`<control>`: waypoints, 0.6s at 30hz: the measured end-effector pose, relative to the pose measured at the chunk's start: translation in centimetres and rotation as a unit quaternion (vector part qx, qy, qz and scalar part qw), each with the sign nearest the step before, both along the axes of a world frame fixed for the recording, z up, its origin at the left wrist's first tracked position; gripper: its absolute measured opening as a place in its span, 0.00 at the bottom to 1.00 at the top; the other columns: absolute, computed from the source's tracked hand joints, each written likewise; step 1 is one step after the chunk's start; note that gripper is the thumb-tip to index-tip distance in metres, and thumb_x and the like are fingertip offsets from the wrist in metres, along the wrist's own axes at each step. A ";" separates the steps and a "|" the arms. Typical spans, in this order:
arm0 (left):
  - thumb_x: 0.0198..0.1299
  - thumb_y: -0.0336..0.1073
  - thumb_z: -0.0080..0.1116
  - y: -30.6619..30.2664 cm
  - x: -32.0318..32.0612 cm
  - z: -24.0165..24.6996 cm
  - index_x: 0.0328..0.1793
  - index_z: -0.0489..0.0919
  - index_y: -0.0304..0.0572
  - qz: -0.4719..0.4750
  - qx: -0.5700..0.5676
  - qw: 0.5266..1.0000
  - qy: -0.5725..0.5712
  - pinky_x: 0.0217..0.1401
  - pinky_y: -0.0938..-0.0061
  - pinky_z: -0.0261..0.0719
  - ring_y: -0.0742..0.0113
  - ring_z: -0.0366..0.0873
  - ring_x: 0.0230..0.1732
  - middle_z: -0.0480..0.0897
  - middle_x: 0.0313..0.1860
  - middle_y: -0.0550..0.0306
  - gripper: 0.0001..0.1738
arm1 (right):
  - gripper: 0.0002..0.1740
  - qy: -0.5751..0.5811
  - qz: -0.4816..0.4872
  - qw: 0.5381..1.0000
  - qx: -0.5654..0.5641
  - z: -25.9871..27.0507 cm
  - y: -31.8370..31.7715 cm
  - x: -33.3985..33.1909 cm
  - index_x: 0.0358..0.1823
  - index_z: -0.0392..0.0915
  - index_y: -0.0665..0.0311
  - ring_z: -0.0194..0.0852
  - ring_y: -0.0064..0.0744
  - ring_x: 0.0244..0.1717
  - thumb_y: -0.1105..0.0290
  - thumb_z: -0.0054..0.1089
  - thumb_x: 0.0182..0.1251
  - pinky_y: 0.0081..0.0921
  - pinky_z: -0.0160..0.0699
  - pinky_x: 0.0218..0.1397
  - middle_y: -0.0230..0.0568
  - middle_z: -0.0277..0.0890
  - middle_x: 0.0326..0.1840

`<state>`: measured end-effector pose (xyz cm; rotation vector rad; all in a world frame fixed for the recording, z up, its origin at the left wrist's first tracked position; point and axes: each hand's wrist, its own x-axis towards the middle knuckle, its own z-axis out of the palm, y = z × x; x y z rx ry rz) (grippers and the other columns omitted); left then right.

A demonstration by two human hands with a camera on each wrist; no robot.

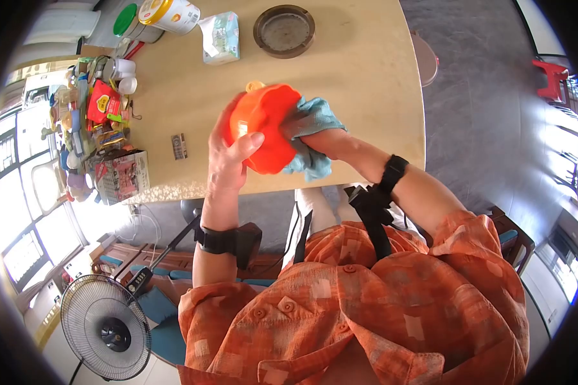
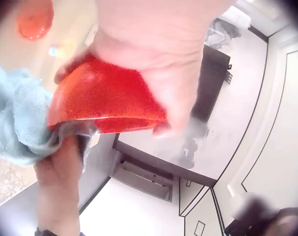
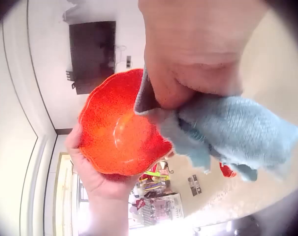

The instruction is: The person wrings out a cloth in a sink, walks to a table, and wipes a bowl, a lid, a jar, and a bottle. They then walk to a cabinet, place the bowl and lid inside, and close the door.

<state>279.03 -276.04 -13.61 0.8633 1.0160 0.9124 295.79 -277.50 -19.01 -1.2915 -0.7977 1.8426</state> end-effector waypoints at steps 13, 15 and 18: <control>0.43 0.37 0.66 0.8 -2.3 -0.4 0.66 0.58 0.31 0.041 0.039 0.997 -0.059 0.63 0.66 0.66 0.59 0.67 0.61 0.68 0.60 0.48 0.44 | 0.13 -0.488 0.301 0.764 0.297 3.3 0.3 4.5 0.37 0.74 0.63 0.72 0.42 0.42 0.65 0.57 0.51 0.34 0.70 0.41 0.44 0.73 0.40; 0.45 0.36 0.66 0.3 -1.1 -1.3 0.67 0.58 0.32 0.036 0.025 0.998 -0.055 0.63 0.67 0.66 0.60 0.67 0.61 0.68 0.60 0.48 0.43 | 0.10 -0.295 0.161 0.857 0.391 5.3 1.1 3.2 0.30 0.74 0.61 0.72 0.48 0.34 0.63 0.54 0.50 0.36 0.71 0.37 0.46 0.74 0.32; 0.47 0.33 0.65 -0.9 1.9 -2.5 0.66 0.58 0.32 0.013 0.007 1.000 -0.018 0.58 0.72 0.69 0.65 0.70 0.54 0.71 0.55 0.52 0.41 | 0.11 -0.413 0.091 0.837 0.348 2.4 1.6 -1.1 0.32 0.73 0.60 0.72 0.42 0.36 0.62 0.54 0.50 0.34 0.70 0.40 0.43 0.74 0.33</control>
